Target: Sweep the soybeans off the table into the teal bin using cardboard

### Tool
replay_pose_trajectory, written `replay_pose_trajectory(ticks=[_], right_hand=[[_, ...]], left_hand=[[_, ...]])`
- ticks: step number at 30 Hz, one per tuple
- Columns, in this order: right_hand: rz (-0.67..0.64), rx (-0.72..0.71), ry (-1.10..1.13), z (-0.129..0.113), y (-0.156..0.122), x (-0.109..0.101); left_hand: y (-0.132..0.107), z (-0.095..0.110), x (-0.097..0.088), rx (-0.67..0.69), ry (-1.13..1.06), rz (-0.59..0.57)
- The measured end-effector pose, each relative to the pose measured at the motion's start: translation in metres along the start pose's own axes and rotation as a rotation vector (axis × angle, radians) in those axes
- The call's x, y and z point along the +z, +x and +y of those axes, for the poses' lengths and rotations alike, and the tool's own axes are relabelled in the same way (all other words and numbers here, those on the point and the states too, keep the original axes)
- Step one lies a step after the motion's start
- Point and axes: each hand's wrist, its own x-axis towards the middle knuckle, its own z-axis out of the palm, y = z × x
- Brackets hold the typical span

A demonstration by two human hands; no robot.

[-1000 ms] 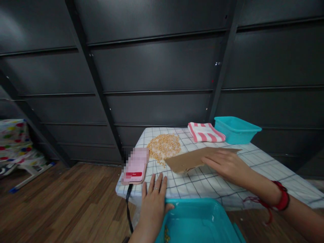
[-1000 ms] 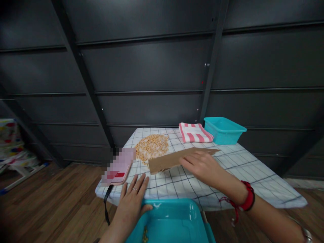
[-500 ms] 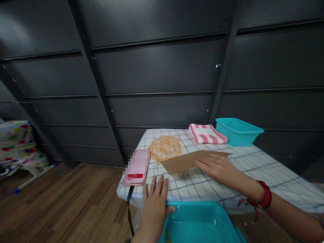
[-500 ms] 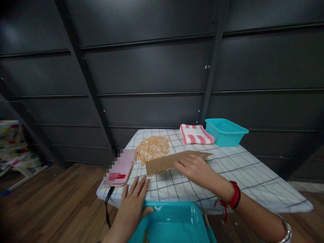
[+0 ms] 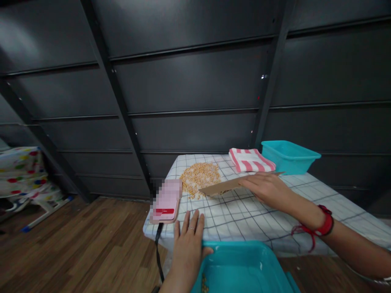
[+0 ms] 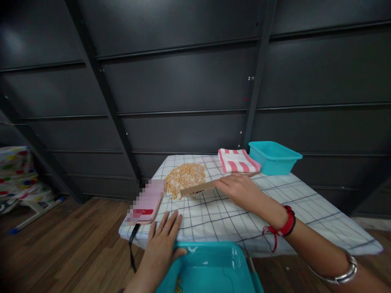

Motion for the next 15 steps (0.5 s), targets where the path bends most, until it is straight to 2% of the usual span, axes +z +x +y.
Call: replay_pose_trajectory(ticks=[3,9,15], right_hand=[[-0.016,-0.027,0.030,-0.008,-0.002,0.001],[0.016,-0.046,0.027,-0.011,-0.009,-0.010],[-0.006,-0.009,0.012,-0.014,0.002,-0.002]], left_hand=[[0.000,0.001,-0.002,-0.001,-0.002,-0.005],[0.000,0.002,-0.005,0.002,0.017,-0.012],[0.001,0.001,-0.001,-0.013,-0.008,-0.031]])
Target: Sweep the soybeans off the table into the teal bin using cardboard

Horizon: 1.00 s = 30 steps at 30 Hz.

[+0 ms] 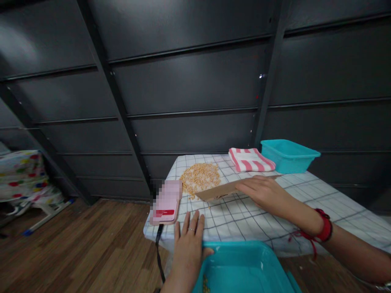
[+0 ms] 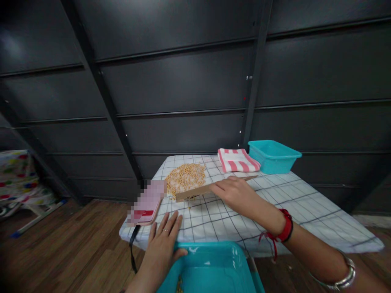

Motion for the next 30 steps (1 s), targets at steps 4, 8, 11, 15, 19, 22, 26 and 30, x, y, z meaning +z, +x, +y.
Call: replay_pose_trajectory(ticks=[4,8,11,15,19,22,26,30], right_hand=[[-0.055,0.002,0.006,-0.004,0.003,0.001],[-0.022,-0.022,0.004,-0.003,-0.006,-0.004],[-0.013,-0.016,-0.018,-0.001,-0.010,-0.007],[-0.020,-0.003,-0.012,-0.003,-0.003,-0.005],[0.001,-0.020,0.013,-0.008,0.002,-0.004],[0.014,-0.030,0.018,-0.008,-0.003,-0.007],[0.019,-0.031,0.008,-0.004,-0.011,-0.013],[0.027,-0.027,0.004,-0.002,-0.011,-0.012]], left_hand=[[0.000,0.001,0.000,-0.005,0.010,-0.002],[0.000,0.001,-0.001,-0.012,0.009,0.001],[0.001,0.000,-0.002,-0.014,0.008,-0.011],[0.000,0.000,-0.001,-0.008,-0.010,-0.024],[0.000,0.001,0.000,-0.004,-0.012,-0.016],[0.001,0.001,0.001,-0.012,-0.025,-0.019],[0.001,-0.001,0.000,-0.011,-0.037,-0.012],[0.001,-0.003,-0.001,-0.012,-0.022,-0.023]])
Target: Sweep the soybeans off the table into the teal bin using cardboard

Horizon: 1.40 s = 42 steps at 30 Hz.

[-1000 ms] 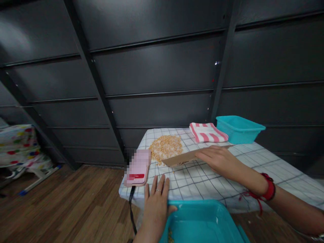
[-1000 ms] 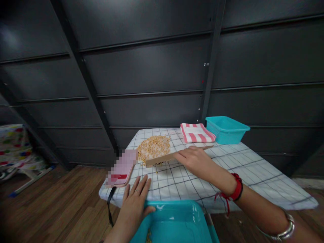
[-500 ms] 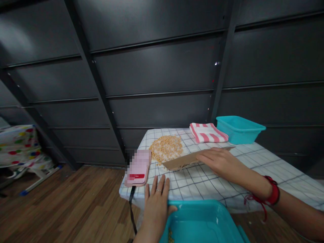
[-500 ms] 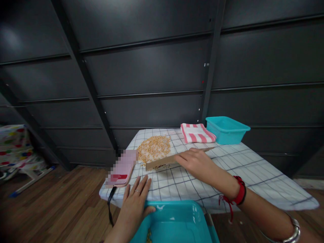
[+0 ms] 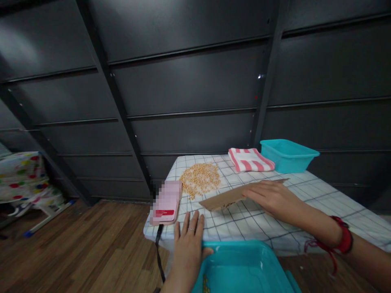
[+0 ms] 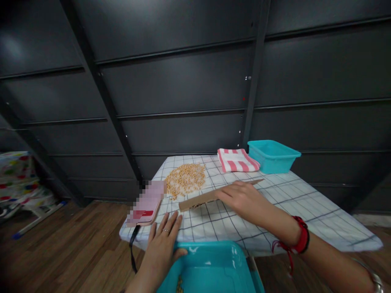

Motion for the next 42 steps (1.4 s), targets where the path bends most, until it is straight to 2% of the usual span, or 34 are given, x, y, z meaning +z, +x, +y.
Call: replay_pose_trajectory(ticks=[6,14,21,29,33,36,42], right_hand=[[-0.029,0.005,0.018,0.002,-0.003,0.003],[-0.015,0.010,0.038,0.010,-0.014,-0.006],[-0.068,0.030,0.003,0.009,-0.013,-0.004],[-0.020,0.007,0.061,-0.001,-0.015,-0.025],[0.009,0.048,0.047,0.005,-0.016,-0.028],[-0.017,0.086,0.031,0.011,-0.021,-0.027],[-0.017,0.066,0.021,0.017,-0.041,-0.033]], left_hand=[[-0.001,0.004,0.000,0.000,0.025,0.020],[0.000,0.004,0.000,-0.001,0.030,-0.002],[0.000,0.004,0.002,0.001,0.041,0.024],[0.000,0.004,0.003,0.013,0.066,0.034],[0.000,0.004,0.001,0.007,0.054,0.016],[-0.001,0.004,0.001,0.014,0.068,0.022],[-0.001,0.004,0.003,0.018,0.082,0.030]])
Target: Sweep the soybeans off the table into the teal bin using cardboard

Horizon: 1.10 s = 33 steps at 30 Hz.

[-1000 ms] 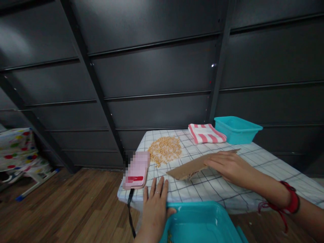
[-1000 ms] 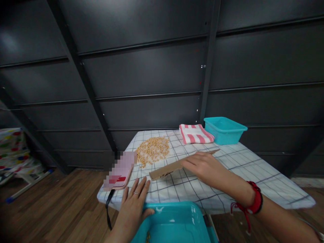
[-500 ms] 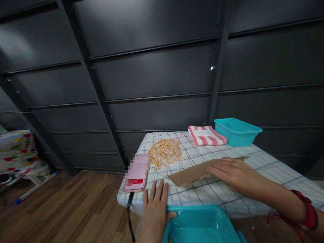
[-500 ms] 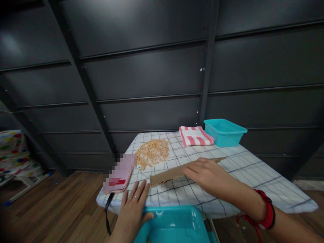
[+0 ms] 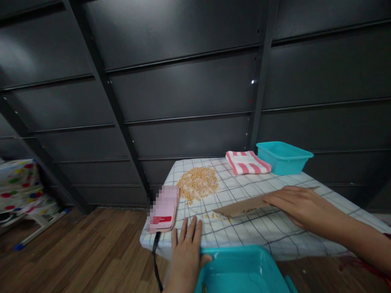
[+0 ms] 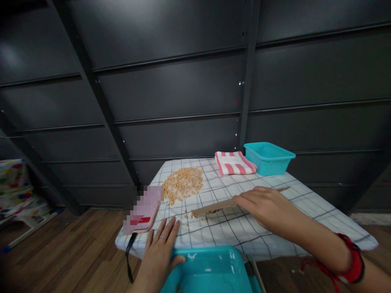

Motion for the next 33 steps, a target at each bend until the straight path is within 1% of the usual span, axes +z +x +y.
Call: replay_pose_trajectory(ticks=[5,9,13,16,18,22,24,26,28,33], right_hand=[[0.006,-0.004,-0.009,0.001,-0.015,-0.006],[0.009,-0.037,-0.047,-0.002,-0.010,-0.007],[-0.016,-0.036,-0.079,-0.005,0.006,0.004],[-0.048,-0.009,-0.092,-0.003,0.015,0.017],[-0.042,-0.001,-0.084,0.000,0.016,0.020],[-0.023,-0.026,-0.016,0.005,0.008,0.012],[-0.039,-0.038,0.002,0.004,0.004,0.006],[-0.041,-0.053,-0.008,0.001,0.002,0.005],[-0.039,-0.066,-0.039,-0.003,0.004,0.009],[-0.086,-0.022,-0.110,-0.002,0.019,0.034]], left_hand=[[0.001,0.001,0.002,-0.005,0.004,0.014],[0.000,0.001,0.001,0.011,-0.005,0.015],[0.000,0.001,-0.001,-0.002,-0.042,-0.012],[0.000,0.000,-0.001,0.002,-0.034,-0.006],[0.000,0.000,-0.001,0.006,-0.028,0.007],[-0.001,-0.001,0.000,0.009,-0.026,0.024],[-0.001,-0.001,0.000,0.005,-0.029,0.017],[-0.001,-0.001,-0.001,-0.001,-0.032,0.010],[-0.001,-0.001,-0.002,-0.005,-0.038,0.008],[-0.002,-0.001,-0.002,-0.004,-0.066,0.006]])
